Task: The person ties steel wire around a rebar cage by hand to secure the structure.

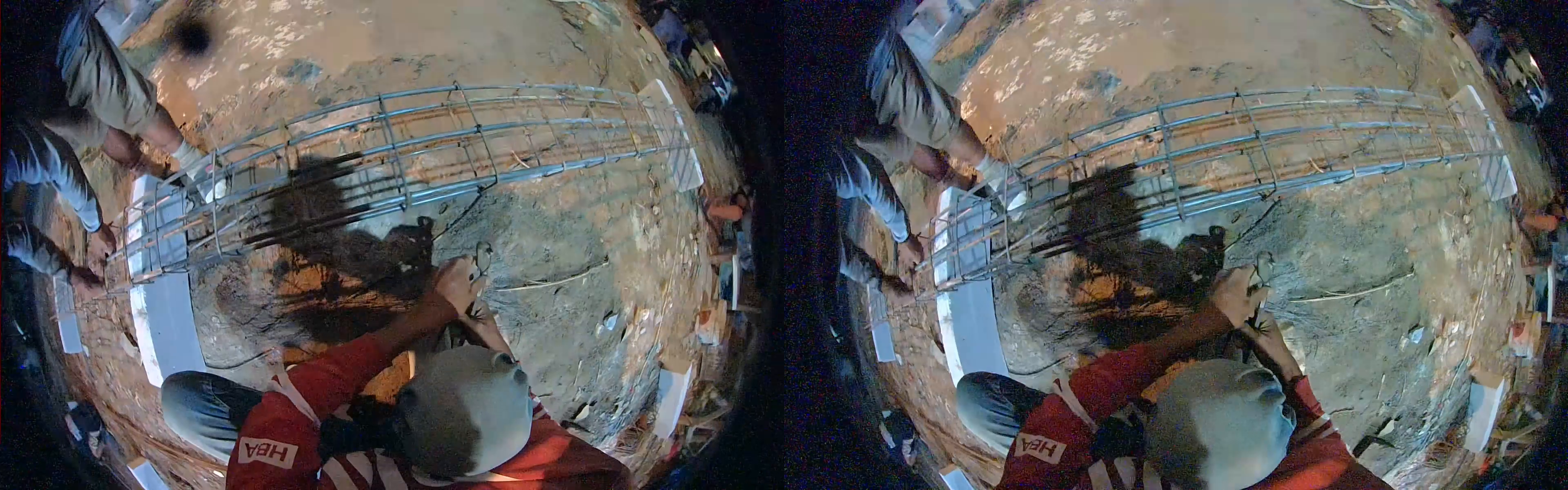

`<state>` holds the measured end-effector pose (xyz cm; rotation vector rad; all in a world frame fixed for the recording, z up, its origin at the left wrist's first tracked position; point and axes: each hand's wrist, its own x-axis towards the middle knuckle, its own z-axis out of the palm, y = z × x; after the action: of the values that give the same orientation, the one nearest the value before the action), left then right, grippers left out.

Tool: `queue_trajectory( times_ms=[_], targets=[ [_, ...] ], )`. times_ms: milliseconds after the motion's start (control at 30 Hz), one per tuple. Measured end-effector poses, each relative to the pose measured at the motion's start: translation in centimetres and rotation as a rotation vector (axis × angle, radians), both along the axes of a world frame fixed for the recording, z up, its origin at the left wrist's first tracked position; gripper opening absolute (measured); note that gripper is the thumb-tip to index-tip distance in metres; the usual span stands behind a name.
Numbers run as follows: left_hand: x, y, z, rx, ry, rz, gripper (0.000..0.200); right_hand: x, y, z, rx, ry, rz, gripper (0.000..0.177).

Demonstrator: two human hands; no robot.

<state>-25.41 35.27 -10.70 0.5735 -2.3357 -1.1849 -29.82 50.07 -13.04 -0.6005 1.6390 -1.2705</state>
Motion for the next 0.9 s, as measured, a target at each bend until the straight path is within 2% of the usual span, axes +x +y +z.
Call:
queue_trajectory(
  times_ms=[67, 100, 133, 200, 233, 267, 333, 367, 400, 433, 467, 500, 533, 600, 633, 700, 733, 767, 800, 833, 900],
  targets=[
    [0.0, -2.2, 1.9, 0.268, -0.228, -0.091, 0.027, 0.1, -0.1, -1.7, -0.026, 0.084, -0.053, 0.032],
    [0.2, -3.0, 3.9, 0.223, -0.241, -0.076, 0.026, 0.3, -0.3, -2.1, -0.05, 0.17, -0.098, 0.031],
    [-0.1, -3.3, 4.3, 0.213, -0.247, -0.078, 0.026, 0.8, -1.4, -0.2, -0.058, 0.164, -0.102, 0.031],
    [-0.5, -4.1, 5.1, 0.149, -0.184, -0.059, 0.02, 1.3, -3.5, 3.2, -0.062, -0.355, -0.404, 0.032],
    [-0.4, -4.8, 5.5, -0.059, -0.183, -0.07, 0.016, 0.6, -3.1, 1.0, -0.127, -0.331, -0.404, 0.034],
    [-0.4, -5.1, 6.0, -0.07, -0.186, -0.07, 0.016, 0.2, -3.1, -0.7, -0.137, -0.335, -0.404, 0.034],
    [-0.6, -5.1, 10.9, 0.076, -0.045, -0.185, 0.015, -0.4, -2.6, -2.8, -0.23, 0.291, -0.299, 0.036],
    [-0.6, -5.2, 12.6, -0.109, 0.044, -0.091, 0.014, -0.3, -1.8, -2.8, -0.133, 0.188, -0.287, 0.04],
    [-0.7, -5.6, 14.5, -0.12, 0.055, -0.06, 0.014, -0.1, -2.1, -0.8, -0.125, 0.187, -0.31, 0.04],
    [-1.0, -6.2, 16.1, -0.128, 0.066, -0.029, 0.015, -0.1, -3.1, 2.8, -0.141, -0.051, -0.4, 0.04],
    [-1.1, -7.4, 17.2, -0.075, 0.059, -0.107, 0.015, -0.1, -3.4, 4.7, -0.161, -0.288, -0.484, 0.039],
    [-1.3, -9.0, 17.9, -0.026, 0.055, -0.181, 0.017, -0.7, -2.5, 1.6, -0.209, -0.15, -0.55, 0.038],
    [-1.5, -10.7, 17.8, -0.027, 0.059, -0.192, 0.017, -1.2, -2.3, 1.8, -0.212, -0.145, -0.56, 0.038],
    [-1.3, -13.7, 17.3, -0.648, 0.334, -0.526, 0.021, -2.3, -2.4, 3.1, -0.358, -0.02, -0.986, 0.038],
    [-0.7, -14.6, 17.7, -0.647, 0.33, -0.534, 0.021, -3.7, -1.9, 4.4, -0.478, -0.026, -0.934, 0.038],
    [0.2, -15.1, 19.2, 0.184, -0.207, -0.518, 0.025, -6.5, -0.6, 6.4, -0.647, -0.067, -0.888, 0.034],
    [0.1, -14.5, 20.0, 0.182, -0.213, -0.524, 0.025, -7.6, -0.6, 7.1, -0.701, -0.099, -0.892, 0.03],
    [0.0, -13.8, 20.8, 0.419, -0.231, -0.367, 0.027, -8.4, -1.0, 8.0, -0.704, -0.099, -0.898, 0.03],
    [-0.1, -13.4, 21.2, 0.652, -0.246, -0.201, 0.029, -9.0, -1.9, 9.2, -0.773, 0.125, -0.854, 0.029],
    [-0.5, -13.4, 21.3, 0.649, -0.248, -0.2, 0.029, -9.5, -2.8, 9.8, -0.837, 0.347, -0.8, 0.029],
    [-1.2, -13.8, 21.5, 0.583, -0.405, -0.19, 0.031, -10.3, -4.8, 9.8, -0.851, 0.37, -0.781, 0.029]
  ],
)
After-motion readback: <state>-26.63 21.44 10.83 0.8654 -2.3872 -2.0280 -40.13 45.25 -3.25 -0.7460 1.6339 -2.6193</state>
